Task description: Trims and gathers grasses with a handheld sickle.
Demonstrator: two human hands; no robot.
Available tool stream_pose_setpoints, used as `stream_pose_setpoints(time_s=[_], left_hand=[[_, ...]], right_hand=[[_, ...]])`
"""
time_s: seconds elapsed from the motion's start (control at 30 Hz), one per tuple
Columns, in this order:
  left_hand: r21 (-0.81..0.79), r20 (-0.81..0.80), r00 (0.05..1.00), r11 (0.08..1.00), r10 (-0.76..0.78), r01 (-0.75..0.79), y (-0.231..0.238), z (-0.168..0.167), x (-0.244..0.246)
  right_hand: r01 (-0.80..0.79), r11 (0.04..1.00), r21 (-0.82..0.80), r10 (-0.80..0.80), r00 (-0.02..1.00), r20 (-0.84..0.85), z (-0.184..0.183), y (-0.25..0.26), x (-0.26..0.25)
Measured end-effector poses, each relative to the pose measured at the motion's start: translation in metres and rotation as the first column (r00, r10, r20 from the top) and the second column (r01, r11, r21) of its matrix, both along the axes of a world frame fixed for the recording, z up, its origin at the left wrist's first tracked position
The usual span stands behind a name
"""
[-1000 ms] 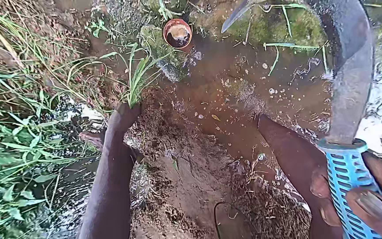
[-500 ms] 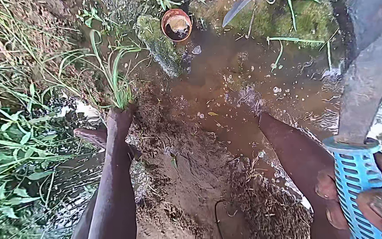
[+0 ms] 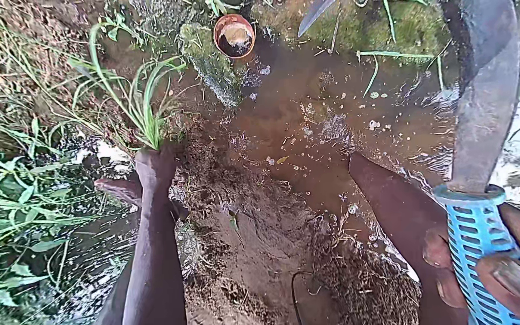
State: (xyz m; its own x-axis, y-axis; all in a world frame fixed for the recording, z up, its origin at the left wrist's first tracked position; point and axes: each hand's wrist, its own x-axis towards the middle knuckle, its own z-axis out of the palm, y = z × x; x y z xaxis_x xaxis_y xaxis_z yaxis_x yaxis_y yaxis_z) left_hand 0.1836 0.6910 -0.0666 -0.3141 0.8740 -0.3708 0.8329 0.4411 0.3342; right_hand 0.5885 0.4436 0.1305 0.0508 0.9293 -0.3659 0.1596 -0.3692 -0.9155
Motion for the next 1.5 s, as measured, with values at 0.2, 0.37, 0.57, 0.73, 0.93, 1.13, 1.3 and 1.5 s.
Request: stream_pose_setpoints(time_s=[0.2, 0.37, 0.57, 0.73, 0.93, 1.13, 1.3, 1.5], left_hand=[[0.137, -0.065, 0.973, 0.964, -0.222, 0.229, -0.019, 0.003, 0.005], [-0.137, -0.183, 0.853, 0.872, -0.488, 0.47, 0.004, 0.004, 0.046], [-0.282, -0.234, 0.729, 0.763, -0.643, 0.582, 0.018, -0.005, 0.061], [-0.338, -0.26, 0.701, 0.743, -0.664, 0.578, 0.018, -0.006, 0.07], [-0.351, -0.244, 0.734, 0.763, -0.634, 0.542, 0.019, -0.006, 0.081], [-0.185, -0.144, 0.795, 0.805, -0.589, 0.563, -0.015, 0.005, 0.079], [-0.114, -0.025, 0.892, 0.888, -0.451, 0.446, -0.063, 0.018, 0.073], [-0.074, 0.167, 0.968, 0.977, -0.186, 0.201, -0.134, 0.033, 0.071]], right_hand=[[0.039, 0.999, -0.002, -0.039, 0.999, -0.035, -0.002, -0.001, 0.001], [0.024, 1.0, -0.014, -0.025, 1.0, -0.014, -0.001, -0.001, -0.001], [0.049, 0.999, -0.015, -0.049, 0.999, -0.022, 0.0, -0.001, -0.002], [0.03, 0.999, -0.018, -0.03, 0.999, -0.012, -0.001, -0.002, 0.0], [0.041, 0.999, 0.004, -0.041, 0.999, 0.001, -0.003, -0.003, 0.0], [0.043, 0.999, 0.025, -0.043, 0.999, 0.001, -0.005, -0.004, 0.001], [0.057, 0.992, 0.116, -0.061, 0.998, 0.029, -0.013, -0.006, 0.001], [0.05, 0.993, 0.11, -0.056, 0.997, 0.06, -0.013, -0.005, -0.002]])
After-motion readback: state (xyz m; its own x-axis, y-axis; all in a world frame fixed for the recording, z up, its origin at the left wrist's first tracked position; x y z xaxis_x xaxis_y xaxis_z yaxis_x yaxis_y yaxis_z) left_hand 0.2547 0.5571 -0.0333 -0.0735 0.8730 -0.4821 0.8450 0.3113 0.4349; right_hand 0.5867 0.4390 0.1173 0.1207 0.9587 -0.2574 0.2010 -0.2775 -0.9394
